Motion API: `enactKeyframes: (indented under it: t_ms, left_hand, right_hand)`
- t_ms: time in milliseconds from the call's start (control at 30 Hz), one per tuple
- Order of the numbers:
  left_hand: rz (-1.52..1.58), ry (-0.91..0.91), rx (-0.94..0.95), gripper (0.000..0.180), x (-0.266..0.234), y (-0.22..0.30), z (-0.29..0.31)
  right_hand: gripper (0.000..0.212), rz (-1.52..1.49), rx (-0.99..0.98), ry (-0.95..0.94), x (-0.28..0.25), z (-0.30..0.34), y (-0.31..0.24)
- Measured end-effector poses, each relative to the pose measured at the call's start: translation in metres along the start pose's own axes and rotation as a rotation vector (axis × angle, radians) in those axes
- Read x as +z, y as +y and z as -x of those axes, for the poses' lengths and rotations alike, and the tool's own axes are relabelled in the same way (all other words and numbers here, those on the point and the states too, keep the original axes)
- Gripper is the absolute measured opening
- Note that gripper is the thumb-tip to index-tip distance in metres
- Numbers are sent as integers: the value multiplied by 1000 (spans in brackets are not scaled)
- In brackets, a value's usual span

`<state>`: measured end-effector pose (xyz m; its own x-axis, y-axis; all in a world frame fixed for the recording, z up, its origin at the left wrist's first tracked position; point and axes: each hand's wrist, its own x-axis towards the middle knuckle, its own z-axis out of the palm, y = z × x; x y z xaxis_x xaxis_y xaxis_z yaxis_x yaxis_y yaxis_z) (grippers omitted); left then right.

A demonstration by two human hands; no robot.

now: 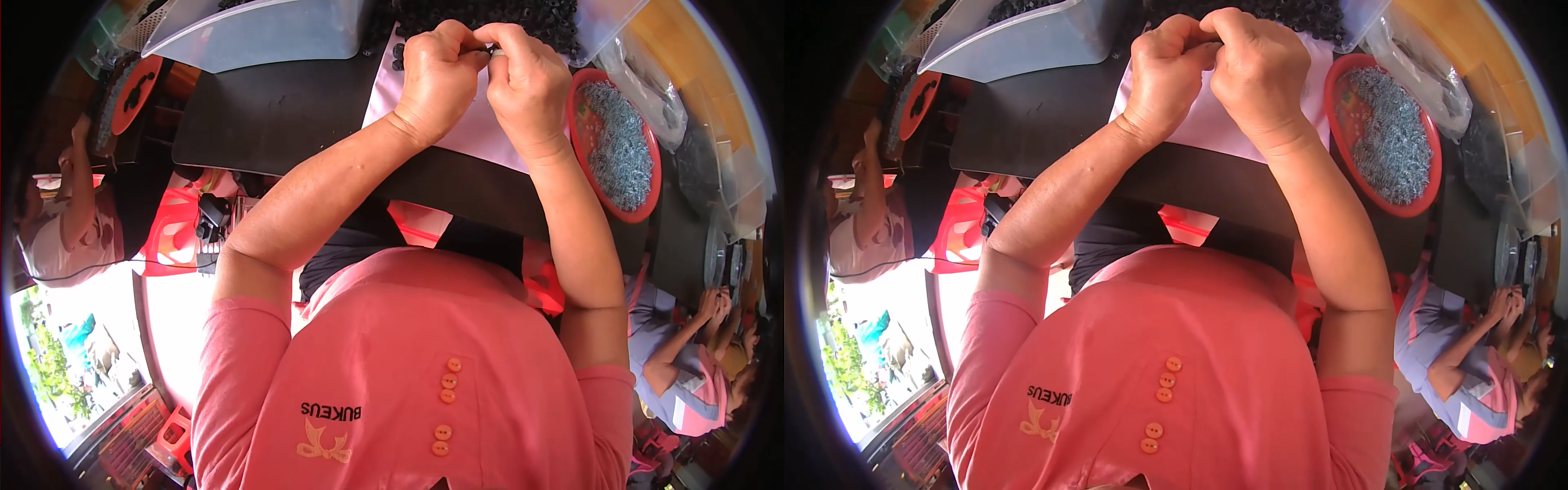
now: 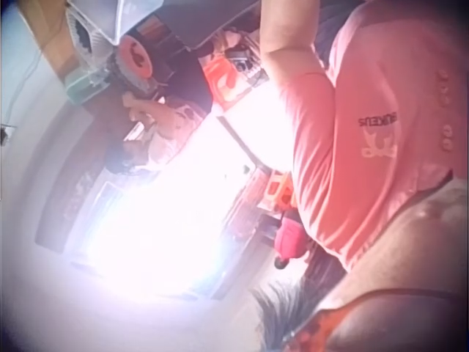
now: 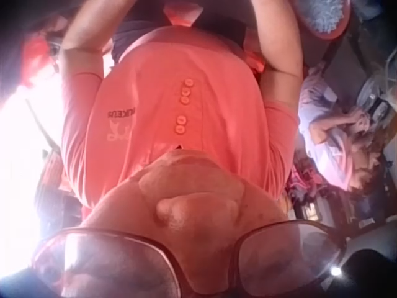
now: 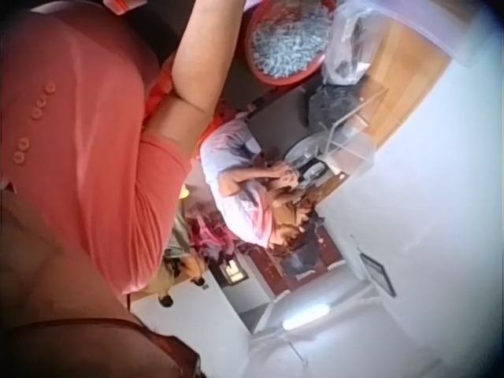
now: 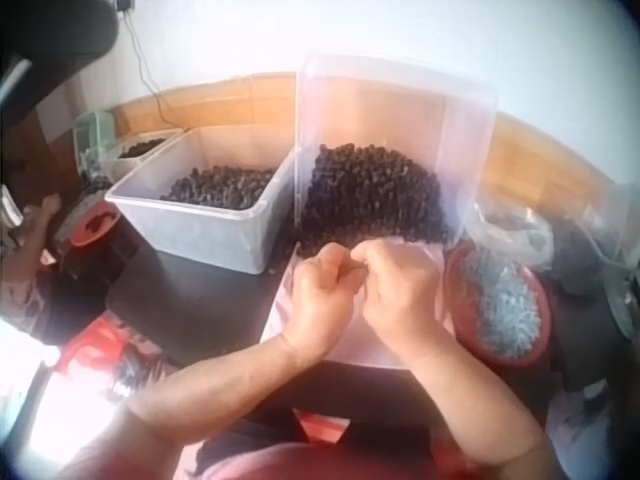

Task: Sorting small black plastic parts on a workbench.

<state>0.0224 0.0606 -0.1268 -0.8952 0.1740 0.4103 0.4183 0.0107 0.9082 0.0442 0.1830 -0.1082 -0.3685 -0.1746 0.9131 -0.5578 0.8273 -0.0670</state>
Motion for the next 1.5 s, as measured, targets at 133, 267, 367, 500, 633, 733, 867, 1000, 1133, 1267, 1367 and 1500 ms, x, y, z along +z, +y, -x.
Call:
enactKeyframes:
  t_ms: [133,267,367,500,633,733,867,1000,1133,1267,1367,1500]
  left_hand:
    - [-237,53,202,6,0,-4,-1]
    - [-286,93,262,6,2,-4,1]
    - [-266,99,289,5,2,-5,-2]
    - [146,-95,-155,12,-10,2,-7]
    - [120,-137,-182,10,-10,7,-6]
    - [92,-98,-118,9,-7,-1,-5]
    - [-28,-21,24,9,-3,-2,-2]
    - [-183,-5,118,7,-2,-10,-2]
    - [-244,23,232,5,0,-13,-2]
    - [125,-79,-104,7,-4,-1,-6]
    - [166,-152,-225,11,-12,8,-8]
    - [190,-202,-294,12,-13,13,-7]
  right_hand:
    - [26,28,28,-1,4,1,-1]
    - [22,37,-34,78,6,1,-1]
    - [23,5,24,77,6,3,1]
    - [27,-276,450,-43,-5,3,-1]
    - [26,-220,361,-58,-7,2,-1]
    - [24,-101,188,-46,-2,1,2]
    - [23,5,-73,26,2,0,2]
    - [24,16,-90,31,6,1,2]
    - [24,-9,-37,41,7,8,6]
    - [23,-271,377,-5,-1,7,4]
    - [14,-348,533,-123,-11,2,7]
    - [17,-246,388,-123,-12,2,7]
